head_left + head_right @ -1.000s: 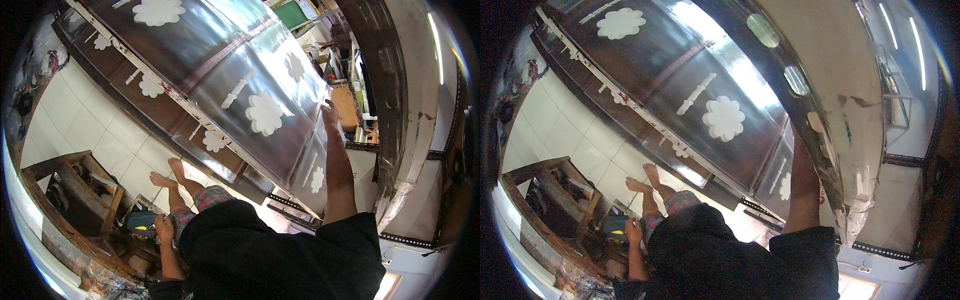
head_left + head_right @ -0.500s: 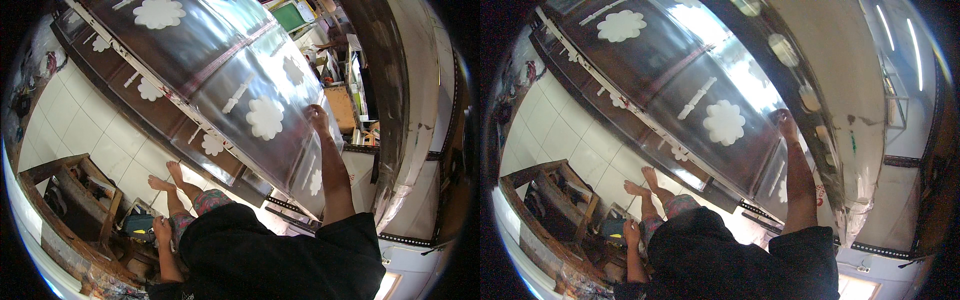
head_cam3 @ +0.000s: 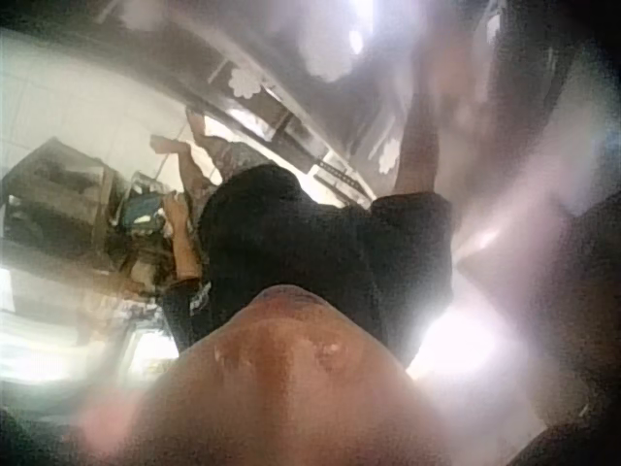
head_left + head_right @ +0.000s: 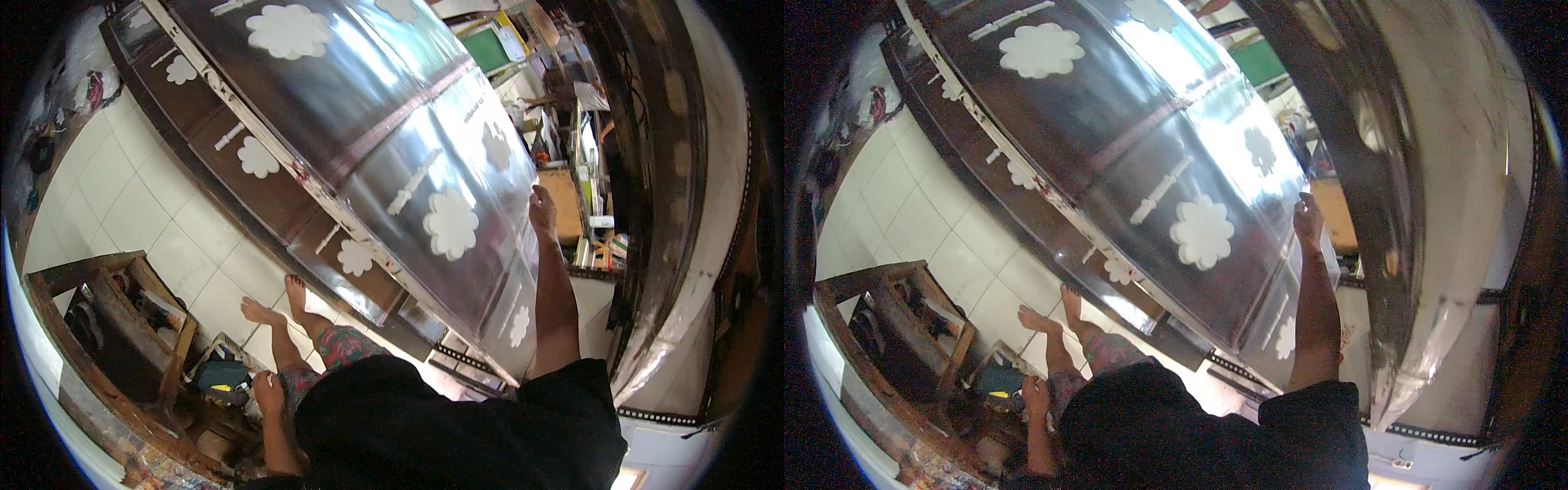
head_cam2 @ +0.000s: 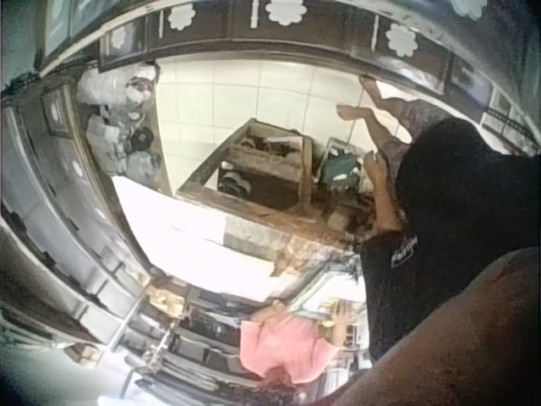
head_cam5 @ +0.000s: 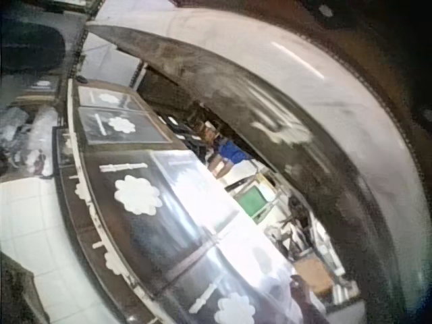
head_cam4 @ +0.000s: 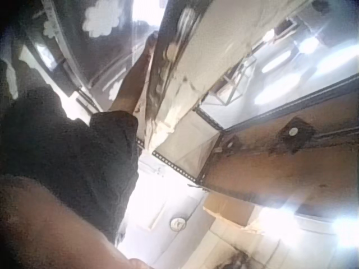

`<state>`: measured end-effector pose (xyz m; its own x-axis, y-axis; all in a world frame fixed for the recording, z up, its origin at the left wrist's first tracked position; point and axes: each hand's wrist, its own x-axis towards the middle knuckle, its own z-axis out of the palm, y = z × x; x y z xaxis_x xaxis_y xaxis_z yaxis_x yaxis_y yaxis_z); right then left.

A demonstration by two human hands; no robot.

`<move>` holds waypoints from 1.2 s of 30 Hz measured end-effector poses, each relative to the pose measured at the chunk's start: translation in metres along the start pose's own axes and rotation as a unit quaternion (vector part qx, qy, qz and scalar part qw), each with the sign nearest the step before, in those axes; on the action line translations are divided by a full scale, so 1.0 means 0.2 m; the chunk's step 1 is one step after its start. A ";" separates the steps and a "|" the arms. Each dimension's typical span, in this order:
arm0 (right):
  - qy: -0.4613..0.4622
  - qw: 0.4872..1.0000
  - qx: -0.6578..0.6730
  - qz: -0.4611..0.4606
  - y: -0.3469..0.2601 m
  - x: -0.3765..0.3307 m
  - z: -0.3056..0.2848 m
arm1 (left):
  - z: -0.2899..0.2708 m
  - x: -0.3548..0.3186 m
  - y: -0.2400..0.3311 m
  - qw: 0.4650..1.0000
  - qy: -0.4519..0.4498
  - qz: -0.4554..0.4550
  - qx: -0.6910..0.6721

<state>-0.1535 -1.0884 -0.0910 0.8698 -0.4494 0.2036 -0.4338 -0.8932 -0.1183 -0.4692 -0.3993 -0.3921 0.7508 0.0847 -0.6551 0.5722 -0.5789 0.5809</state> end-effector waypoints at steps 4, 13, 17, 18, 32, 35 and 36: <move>0.067 0.994 0.004 -0.090 -0.07 0.31 0.09 | 0.06 0.00 0.02 0.999 0.000 -0.037 -0.016; -0.005 0.995 -0.023 -0.097 -0.28 0.91 0.30 | 0.33 -0.02 0.07 0.996 0.027 -0.072 -0.047; -0.059 0.991 0.109 0.049 -0.35 0.93 0.38 | 0.41 -0.06 0.11 0.994 0.036 -0.088 -0.046; -0.078 0.986 0.127 0.073 -0.31 0.95 0.36 | 0.42 -0.06 0.10 0.996 0.033 -0.078 -0.040; -0.098 0.961 0.256 0.042 -0.19 0.87 0.38 | 0.42 0.04 0.11 0.994 0.079 -0.048 -0.065; -0.125 0.953 0.270 0.051 -0.12 0.88 0.37 | 0.40 0.04 0.11 0.994 0.066 -0.059 -0.057; -0.111 0.952 0.281 0.039 -0.09 0.90 0.37 | 0.40 0.05 0.11 0.995 0.059 -0.057 -0.055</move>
<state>0.0285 -1.1518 -0.1245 0.8954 -0.4443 -0.0309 -0.3592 -0.6795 -0.6397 -0.4748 -0.4757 -0.4244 0.7080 0.2436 -0.6628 0.6845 -0.4674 0.5594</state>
